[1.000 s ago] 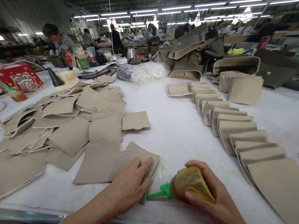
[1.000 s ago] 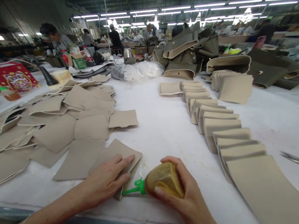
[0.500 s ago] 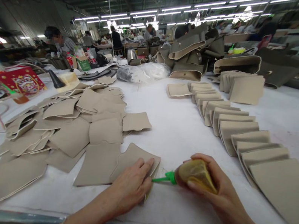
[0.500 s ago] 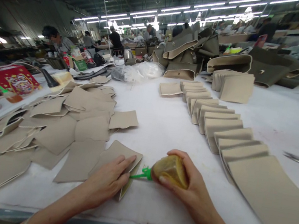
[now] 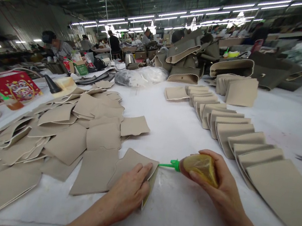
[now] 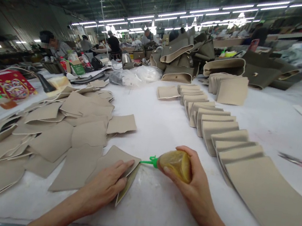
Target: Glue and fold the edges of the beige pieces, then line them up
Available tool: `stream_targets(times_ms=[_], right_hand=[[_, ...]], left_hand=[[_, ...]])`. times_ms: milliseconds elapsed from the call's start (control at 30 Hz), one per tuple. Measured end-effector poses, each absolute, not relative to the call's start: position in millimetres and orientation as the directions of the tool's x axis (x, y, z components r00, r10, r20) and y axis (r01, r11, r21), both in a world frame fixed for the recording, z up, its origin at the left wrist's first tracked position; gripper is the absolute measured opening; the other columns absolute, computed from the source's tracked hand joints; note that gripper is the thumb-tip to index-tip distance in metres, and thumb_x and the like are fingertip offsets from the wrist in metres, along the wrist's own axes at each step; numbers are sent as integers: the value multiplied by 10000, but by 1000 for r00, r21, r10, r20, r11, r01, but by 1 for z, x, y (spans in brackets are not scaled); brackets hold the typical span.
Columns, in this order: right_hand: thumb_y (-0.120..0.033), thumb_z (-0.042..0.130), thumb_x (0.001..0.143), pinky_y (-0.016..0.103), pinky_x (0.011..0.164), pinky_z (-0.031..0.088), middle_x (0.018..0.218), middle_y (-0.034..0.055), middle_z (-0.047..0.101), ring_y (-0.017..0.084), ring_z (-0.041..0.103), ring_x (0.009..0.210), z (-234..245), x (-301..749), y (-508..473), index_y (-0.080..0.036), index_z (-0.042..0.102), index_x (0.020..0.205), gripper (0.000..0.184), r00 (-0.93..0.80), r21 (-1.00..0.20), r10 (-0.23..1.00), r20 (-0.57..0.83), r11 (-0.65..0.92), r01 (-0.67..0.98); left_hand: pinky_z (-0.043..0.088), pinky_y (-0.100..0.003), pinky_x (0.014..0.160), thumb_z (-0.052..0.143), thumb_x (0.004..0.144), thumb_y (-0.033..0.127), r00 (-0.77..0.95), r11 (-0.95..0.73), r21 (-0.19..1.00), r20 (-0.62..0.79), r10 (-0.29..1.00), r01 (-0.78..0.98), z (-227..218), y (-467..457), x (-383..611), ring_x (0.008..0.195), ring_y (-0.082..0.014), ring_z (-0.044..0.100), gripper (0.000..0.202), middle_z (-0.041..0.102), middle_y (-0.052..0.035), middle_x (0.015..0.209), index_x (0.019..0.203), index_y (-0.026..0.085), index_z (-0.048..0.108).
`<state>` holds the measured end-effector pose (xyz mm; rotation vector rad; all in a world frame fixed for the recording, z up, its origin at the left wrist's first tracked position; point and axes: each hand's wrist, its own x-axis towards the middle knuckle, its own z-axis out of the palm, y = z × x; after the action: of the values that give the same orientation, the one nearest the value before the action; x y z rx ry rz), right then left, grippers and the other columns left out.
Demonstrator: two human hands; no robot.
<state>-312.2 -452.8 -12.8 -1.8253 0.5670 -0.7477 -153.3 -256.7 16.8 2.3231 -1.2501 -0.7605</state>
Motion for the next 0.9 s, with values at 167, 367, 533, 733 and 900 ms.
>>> stream_targets(times_ms=[167,367,533,733,900], right_hand=[[-452,778,758,295,748,481,945,6,635,218,605,839,-11,-314,-449,-270,543,1172,510,745,-993,-663,71,-118,-10],[-379,880,598,347,767,578,1039,80,720,284,665,932,-14,-317,-462,-204,725,994,459,709,-731,-625,-327,642,229],[-273,937,529,328,731,603,1035,102,730,268,691,887,-11,-316,-470,-165,763,927,447,676,-543,-604,-422,765,345],[-251,890,636,365,738,610,1049,110,727,262,704,865,-14,-317,-472,-158,755,924,331,678,-438,-597,-429,794,421],[-368,738,835,384,773,599,1050,103,727,264,712,871,-18,-317,-473,-190,758,974,226,724,-392,-583,-368,804,448]], left_hand=[[391,-342,1003,353,884,217,465,-518,590,-256,-847,-619,16,-257,-153,1106,-254,550,560,571,-120,1229,1430,120,430],[435,-320,889,430,916,381,683,-633,519,-123,-720,-574,24,-244,-132,985,-235,598,459,607,-96,1143,1312,178,540],[409,-362,887,554,828,321,798,-807,296,-185,-573,-511,16,-240,-101,1062,-292,586,539,613,-142,1180,1330,135,489],[341,-233,560,608,706,284,672,-661,673,-323,-667,-333,18,-251,-76,612,-165,539,167,587,-8,637,805,150,618],[123,-143,394,757,643,318,692,-452,885,-394,-605,110,49,-279,-42,401,-38,279,267,436,78,506,728,149,568]])
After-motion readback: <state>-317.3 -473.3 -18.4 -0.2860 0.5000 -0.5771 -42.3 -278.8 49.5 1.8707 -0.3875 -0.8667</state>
